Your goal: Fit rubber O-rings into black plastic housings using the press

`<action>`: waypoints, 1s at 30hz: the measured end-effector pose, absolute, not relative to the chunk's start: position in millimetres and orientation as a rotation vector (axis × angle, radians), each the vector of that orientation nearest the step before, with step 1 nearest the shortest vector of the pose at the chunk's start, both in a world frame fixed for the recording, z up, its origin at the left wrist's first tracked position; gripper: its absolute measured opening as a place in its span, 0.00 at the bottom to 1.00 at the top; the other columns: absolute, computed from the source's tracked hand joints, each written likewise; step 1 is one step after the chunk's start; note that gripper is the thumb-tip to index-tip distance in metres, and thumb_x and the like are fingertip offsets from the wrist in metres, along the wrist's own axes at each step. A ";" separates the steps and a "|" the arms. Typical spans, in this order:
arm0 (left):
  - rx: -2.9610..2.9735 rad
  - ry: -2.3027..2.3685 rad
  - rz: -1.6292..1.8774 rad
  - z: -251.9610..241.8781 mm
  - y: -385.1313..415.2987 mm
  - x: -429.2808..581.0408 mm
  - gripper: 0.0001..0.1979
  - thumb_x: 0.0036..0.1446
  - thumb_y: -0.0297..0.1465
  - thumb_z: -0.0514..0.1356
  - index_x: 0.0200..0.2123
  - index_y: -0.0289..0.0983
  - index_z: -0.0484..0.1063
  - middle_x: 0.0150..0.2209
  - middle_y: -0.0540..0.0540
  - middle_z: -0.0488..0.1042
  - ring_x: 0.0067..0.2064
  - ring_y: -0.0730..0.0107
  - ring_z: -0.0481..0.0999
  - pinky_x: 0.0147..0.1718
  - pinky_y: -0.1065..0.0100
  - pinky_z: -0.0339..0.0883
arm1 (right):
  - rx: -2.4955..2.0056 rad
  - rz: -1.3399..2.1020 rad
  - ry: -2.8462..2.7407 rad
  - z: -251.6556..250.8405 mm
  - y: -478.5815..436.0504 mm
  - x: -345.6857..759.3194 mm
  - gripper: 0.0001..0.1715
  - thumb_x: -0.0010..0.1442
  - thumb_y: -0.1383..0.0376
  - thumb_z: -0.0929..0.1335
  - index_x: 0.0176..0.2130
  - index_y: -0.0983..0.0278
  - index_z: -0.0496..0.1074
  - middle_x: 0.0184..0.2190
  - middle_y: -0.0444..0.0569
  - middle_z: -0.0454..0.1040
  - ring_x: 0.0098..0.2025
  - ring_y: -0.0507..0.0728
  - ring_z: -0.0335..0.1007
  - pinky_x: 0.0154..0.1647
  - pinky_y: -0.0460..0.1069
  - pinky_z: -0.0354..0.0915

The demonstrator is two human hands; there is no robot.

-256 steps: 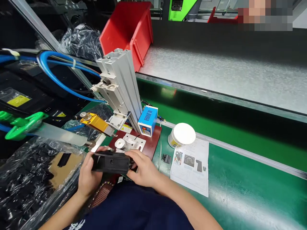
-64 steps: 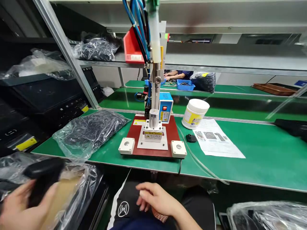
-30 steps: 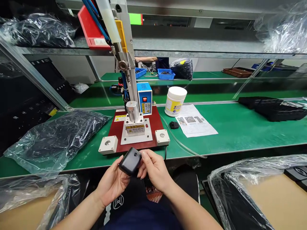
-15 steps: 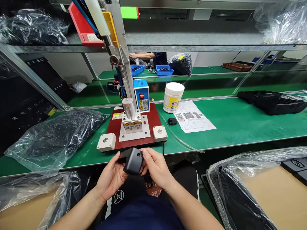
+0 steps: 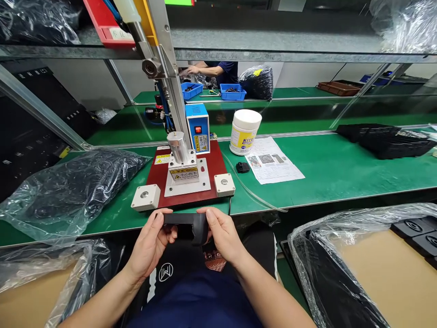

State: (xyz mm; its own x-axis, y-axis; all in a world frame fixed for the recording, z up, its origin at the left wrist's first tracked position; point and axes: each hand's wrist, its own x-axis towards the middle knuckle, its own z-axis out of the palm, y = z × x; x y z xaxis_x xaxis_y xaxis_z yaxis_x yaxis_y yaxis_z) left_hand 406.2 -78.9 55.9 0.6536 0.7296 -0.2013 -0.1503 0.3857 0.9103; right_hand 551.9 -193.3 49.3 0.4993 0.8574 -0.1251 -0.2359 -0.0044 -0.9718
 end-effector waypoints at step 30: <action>1.871 0.570 0.718 60.1 -102.4 406.1 0.29 0.28 0.30 0.77 0.39 0.42 0.75 0.41 0.45 0.77 0.43 0.56 0.76 0.49 0.60 0.68 | -0.828 1.564 0.001 -8.3 -219.8 550.9 0.32 0.68 0.45 0.51 0.40 0.66 0.67 0.25 0.49 0.75 0.22 0.55 0.76 0.14 0.42 0.66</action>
State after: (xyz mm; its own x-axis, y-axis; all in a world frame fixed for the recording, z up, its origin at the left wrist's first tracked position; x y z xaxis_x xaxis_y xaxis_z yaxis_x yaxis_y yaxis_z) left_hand 406.1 -102.4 60.1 0.7115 0.6665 0.2227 0.0662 -0.3791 0.9230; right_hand 550.9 -219.8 -8.3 0.0649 0.8660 -0.4958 -0.8665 -0.1975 -0.4584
